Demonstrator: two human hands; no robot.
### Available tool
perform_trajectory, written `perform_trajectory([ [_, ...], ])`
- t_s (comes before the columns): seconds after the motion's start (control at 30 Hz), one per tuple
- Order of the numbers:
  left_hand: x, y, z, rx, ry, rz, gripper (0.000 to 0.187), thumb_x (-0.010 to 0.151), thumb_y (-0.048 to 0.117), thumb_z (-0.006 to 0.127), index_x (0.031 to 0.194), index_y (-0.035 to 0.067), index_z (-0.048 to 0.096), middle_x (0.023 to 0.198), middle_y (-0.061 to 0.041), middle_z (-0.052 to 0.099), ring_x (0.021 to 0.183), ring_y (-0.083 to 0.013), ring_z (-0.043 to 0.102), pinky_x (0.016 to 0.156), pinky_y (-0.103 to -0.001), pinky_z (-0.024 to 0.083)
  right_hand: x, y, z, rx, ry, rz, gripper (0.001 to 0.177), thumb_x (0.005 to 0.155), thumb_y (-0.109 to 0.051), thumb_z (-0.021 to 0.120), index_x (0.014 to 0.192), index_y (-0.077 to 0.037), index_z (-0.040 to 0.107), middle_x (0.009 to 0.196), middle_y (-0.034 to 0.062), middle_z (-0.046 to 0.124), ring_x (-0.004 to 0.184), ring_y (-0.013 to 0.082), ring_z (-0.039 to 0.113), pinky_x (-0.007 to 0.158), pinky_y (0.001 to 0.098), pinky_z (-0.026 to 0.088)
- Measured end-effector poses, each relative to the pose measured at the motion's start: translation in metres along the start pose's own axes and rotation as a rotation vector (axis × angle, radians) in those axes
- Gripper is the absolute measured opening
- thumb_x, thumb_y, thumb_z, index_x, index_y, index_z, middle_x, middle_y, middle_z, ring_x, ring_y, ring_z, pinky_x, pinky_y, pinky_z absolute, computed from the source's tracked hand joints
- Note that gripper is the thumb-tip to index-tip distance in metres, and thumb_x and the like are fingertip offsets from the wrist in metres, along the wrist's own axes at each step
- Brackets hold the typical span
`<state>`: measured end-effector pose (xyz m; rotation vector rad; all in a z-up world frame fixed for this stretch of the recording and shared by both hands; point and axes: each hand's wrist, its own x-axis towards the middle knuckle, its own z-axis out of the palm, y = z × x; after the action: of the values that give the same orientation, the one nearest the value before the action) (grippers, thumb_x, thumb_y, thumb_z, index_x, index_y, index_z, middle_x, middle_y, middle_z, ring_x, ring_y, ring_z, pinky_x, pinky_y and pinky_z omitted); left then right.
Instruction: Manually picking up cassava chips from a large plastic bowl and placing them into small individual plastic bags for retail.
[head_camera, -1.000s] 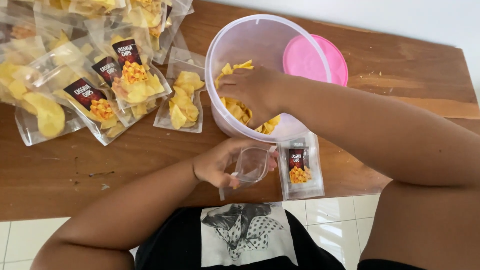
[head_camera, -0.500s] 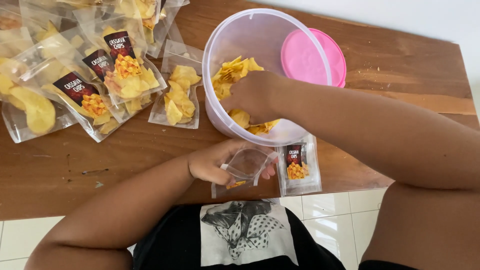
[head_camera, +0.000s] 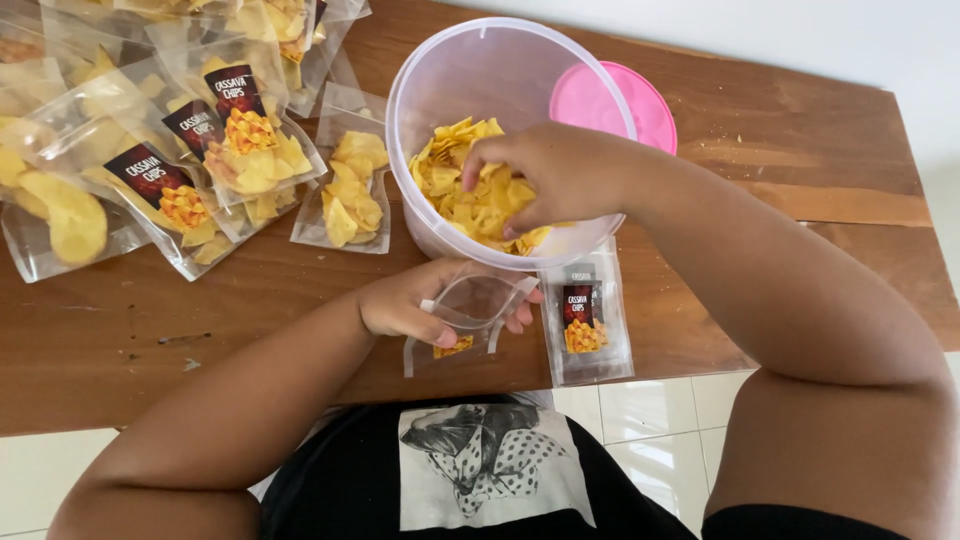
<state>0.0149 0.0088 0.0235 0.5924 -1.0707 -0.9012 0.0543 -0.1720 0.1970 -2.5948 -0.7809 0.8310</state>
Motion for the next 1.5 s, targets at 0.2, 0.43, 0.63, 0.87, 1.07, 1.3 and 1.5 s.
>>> perform_trajectory([
  [0.2,-0.005,0.007,0.000,-0.103,-0.139,-0.007,0.076,0.096,0.035,0.075,0.154,0.004,0.037,0.157,-0.017,0.042,0.137,-0.0333,0.054,0.120,-0.052,0.041,-0.005,-0.010,-0.004,0.093,0.132,0.342,0.086,0.069,-0.019,0.090,0.140,-0.028,0.043,0.143,0.0070,0.060,0.139,0.0243,0.053,0.103,0.0468,0.044],
  [0.43,-0.001,0.006,0.001,-0.160,-0.160,-0.059,0.088,0.092,0.051,0.076,0.152,-0.001,0.038,0.141,-0.018,0.056,0.129,-0.0302,0.059,0.115,-0.047,0.047,-0.020,0.002,-0.001,0.182,0.319,0.369,0.064,0.069,-0.020,0.092,0.117,-0.023,0.049,0.133,0.0020,0.060,0.128,0.0132,0.065,0.086,0.0308,0.046],
  [0.63,-0.003,-0.005,-0.005,-0.201,-0.140,0.043,0.068,0.098,0.037,0.073,0.151,0.005,0.042,0.154,-0.022,0.044,0.131,-0.0359,0.056,0.113,-0.057,0.047,-0.042,-0.005,0.000,0.459,0.371,0.139,0.064,0.072,-0.004,0.089,0.123,-0.008,0.051,0.086,0.0042,0.071,0.078,0.0073,0.066,0.067,0.0193,0.053],
  [0.87,-0.001,0.003,0.006,-0.179,-0.104,-0.107,0.073,0.091,0.036,0.079,0.145,0.000,0.044,0.132,-0.019,0.058,0.116,-0.0353,0.065,0.103,-0.049,0.053,-0.054,-0.030,0.005,0.284,0.296,0.016,0.034,0.073,-0.015,0.092,0.101,-0.013,0.073,0.092,-0.0062,0.070,0.082,0.0028,0.059,0.070,0.0172,0.044],
  [1.07,0.002,0.006,0.012,-0.192,-0.153,-0.141,0.073,0.091,0.038,0.079,0.144,-0.001,0.045,0.128,-0.018,0.062,0.115,-0.0341,0.067,0.101,-0.047,0.055,-0.052,-0.033,0.001,0.141,0.342,0.066,0.029,0.076,-0.018,0.091,0.100,-0.016,0.075,0.087,-0.0076,0.066,0.072,0.0043,0.051,0.066,0.0189,0.040],
  [1.3,0.001,0.010,0.011,-0.221,-0.164,-0.150,0.073,0.088,0.034,0.082,0.142,-0.001,0.046,0.127,-0.017,0.061,0.116,-0.0343,0.067,0.105,-0.050,0.055,-0.067,-0.037,0.002,0.385,0.274,-0.139,0.036,0.073,-0.005,0.089,0.103,-0.002,0.071,0.088,0.0044,0.072,0.073,0.0054,0.066,0.061,0.0120,0.051],
  [1.5,0.001,0.010,0.016,-0.227,-0.201,-0.124,0.082,0.083,0.028,0.086,0.144,-0.002,0.040,0.127,-0.018,0.057,0.117,-0.0330,0.064,0.104,-0.047,0.056,-0.065,-0.042,0.036,0.550,0.335,-0.233,0.032,0.081,-0.007,0.085,0.106,-0.004,0.065,0.083,0.0025,0.067,0.060,0.0005,0.055,0.049,0.0100,0.042],
])
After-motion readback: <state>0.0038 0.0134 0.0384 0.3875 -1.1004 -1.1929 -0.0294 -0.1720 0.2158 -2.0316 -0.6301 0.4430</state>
